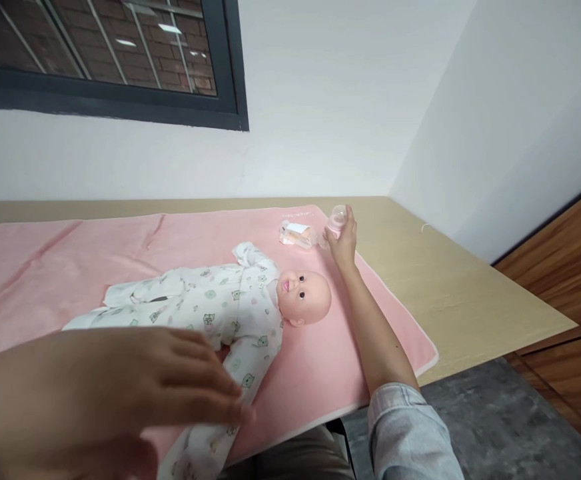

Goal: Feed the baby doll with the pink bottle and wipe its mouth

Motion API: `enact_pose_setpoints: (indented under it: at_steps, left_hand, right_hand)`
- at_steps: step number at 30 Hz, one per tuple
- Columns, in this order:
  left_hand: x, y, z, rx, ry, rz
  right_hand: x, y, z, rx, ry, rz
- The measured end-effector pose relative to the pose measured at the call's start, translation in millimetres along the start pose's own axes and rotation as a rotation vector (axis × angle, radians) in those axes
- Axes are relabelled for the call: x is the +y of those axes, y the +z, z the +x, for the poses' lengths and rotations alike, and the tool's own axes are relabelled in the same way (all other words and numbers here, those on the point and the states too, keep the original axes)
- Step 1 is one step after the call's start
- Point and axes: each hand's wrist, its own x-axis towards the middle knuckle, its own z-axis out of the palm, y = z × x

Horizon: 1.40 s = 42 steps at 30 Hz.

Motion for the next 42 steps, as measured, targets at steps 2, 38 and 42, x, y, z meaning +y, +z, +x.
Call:
enact_pose_setpoints:
  at_steps: [2,38,42]
  left_hand:
    - [-16,-19,5,-0.009,-0.011,-0.038]
    - [-120,-43,13,0.944,-0.723,0.117]
    - [-153,-48,-12,0.943,-0.945,0.115]
  right_hand:
    - [-21,-4,8,0.013,-0.034,0.027]
    - [-194,-44,-8,-0.076,-0.251,0.312]
    - [-101,-20,17,-0.005,-0.101,0.238]
